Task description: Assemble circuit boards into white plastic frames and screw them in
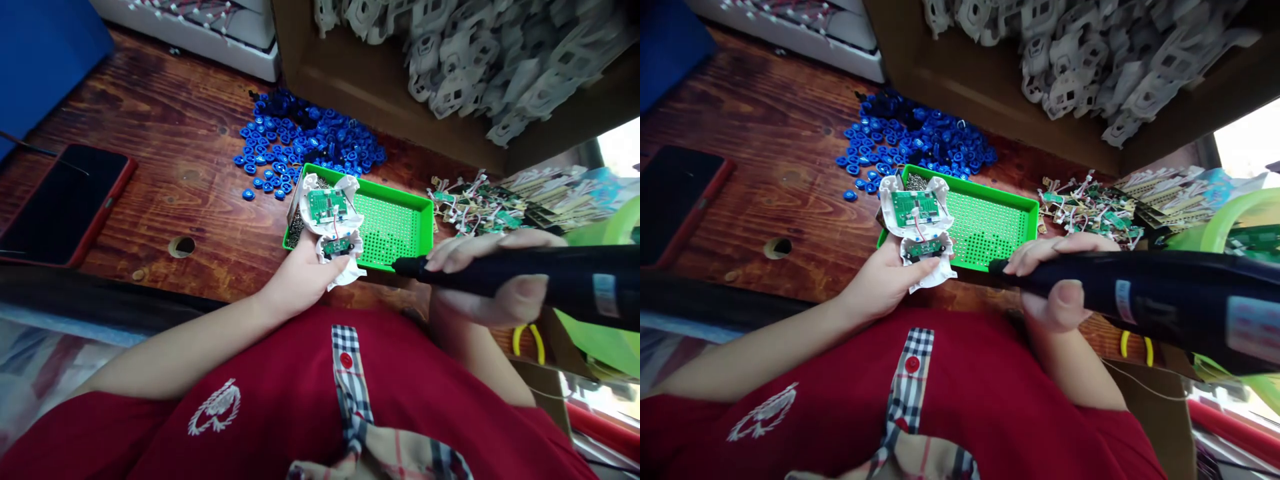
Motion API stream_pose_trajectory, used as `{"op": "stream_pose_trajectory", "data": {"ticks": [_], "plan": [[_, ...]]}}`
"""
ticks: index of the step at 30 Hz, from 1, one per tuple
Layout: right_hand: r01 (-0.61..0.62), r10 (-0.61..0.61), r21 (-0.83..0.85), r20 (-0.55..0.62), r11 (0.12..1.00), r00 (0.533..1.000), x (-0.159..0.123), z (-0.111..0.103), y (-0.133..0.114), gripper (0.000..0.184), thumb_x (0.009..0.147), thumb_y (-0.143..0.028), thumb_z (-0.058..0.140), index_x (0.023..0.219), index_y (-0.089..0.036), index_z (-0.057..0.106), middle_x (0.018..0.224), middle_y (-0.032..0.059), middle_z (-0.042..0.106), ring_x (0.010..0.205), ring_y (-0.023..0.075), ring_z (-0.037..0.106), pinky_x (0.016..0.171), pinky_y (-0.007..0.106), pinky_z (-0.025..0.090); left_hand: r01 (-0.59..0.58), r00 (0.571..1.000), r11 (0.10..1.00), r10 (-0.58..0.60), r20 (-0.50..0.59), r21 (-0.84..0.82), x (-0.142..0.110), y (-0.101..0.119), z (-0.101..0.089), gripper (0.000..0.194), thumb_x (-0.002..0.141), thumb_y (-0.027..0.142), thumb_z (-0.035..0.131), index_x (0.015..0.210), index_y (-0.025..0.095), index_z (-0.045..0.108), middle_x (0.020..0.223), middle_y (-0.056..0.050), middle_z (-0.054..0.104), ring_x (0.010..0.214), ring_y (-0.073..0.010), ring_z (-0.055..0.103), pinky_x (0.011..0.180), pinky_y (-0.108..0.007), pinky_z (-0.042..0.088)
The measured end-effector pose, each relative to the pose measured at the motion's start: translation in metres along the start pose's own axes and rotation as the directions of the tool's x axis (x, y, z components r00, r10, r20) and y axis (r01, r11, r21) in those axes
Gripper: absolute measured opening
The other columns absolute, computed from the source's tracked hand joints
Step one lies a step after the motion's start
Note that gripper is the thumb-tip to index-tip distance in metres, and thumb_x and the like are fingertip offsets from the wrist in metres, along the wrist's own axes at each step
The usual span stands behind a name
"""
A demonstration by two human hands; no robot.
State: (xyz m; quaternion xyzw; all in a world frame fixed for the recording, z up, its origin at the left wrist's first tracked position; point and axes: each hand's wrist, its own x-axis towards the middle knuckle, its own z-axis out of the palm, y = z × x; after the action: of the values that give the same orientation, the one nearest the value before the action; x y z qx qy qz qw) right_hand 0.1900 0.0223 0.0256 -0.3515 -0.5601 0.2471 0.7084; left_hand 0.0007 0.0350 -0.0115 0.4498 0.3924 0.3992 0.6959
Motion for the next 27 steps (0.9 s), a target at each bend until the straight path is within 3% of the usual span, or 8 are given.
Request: {"op": "stream_pose_trajectory", "data": {"ticks": [2, 10, 24, 27], "plan": [[0.057, -0.056, 0.045, -0.02, 0.997, 0.998, -0.005, 0.004, 0.014, 0.022, 0.076, -0.038, 0.056, 0.085, -0.019, 0.05, 0.05, -0.0041, 0.053, 0.036, 0.0146, 0.051, 0.036, 0.028, 0.043, -0.003, 1.0, 1.0, 0.003, 0.007, 0.03, 0.001, 0.002, 0.0, 0.061, 0.078, 0.018, 0.062, 0.134, 0.018, 0.036, 0.133, -0.011, 0.053, 0.121, -0.0246, 0.051, 0.106, -0.043, 0.037], [-0.025, 0.026, 0.064, -0.028, 0.998, 0.999, -0.007, 0.011, 0.022, 0.022, 0.077, -0.039, 0.055, 0.086, -0.019, 0.049, 0.049, -0.0049, 0.052, 0.036, 0.0136, 0.05, 0.035, 0.025, 0.041, -0.033, 0.999, 0.983, 0.027, 0.037, 0.179, 0.002, 0.009, 0.002, 0.061, 0.079, 0.018, 0.061, 0.134, 0.016, 0.035, 0.135, -0.012, 0.05, 0.124, -0.0233, 0.048, 0.109, -0.038, 0.033], [-0.011, 0.012, 0.101, -0.006, 0.995, 1.0, -0.008, 0.013, 0.029, 0.017, 0.076, -0.031, 0.055, 0.086, -0.018, 0.05, 0.051, -0.004, 0.054, 0.036, 0.0136, 0.05, 0.035, 0.026, 0.042, -0.006, 0.999, 0.994, 0.001, 0.042, 0.113, 0.004, 0.008, 0.001, 0.063, 0.078, 0.019, 0.061, 0.135, 0.018, 0.033, 0.134, -0.011, 0.051, 0.122, -0.0236, 0.05, 0.106, -0.039, 0.036], [-0.009, 0.011, 0.075, -0.026, 0.997, 1.0, -0.003, 0.012, 0.018, 0.018, 0.076, -0.033, 0.054, 0.086, -0.019, 0.051, 0.051, -0.0043, 0.054, 0.036, 0.0131, 0.049, 0.036, 0.026, 0.042, 0.024, 0.999, 0.998, -0.026, 0.04, 0.058, 0.004, 0.007, 0.001, 0.063, 0.077, 0.019, 0.063, 0.133, 0.018, 0.034, 0.13, -0.01, 0.055, 0.118, -0.0228, 0.053, 0.103, -0.039, 0.04]]}}
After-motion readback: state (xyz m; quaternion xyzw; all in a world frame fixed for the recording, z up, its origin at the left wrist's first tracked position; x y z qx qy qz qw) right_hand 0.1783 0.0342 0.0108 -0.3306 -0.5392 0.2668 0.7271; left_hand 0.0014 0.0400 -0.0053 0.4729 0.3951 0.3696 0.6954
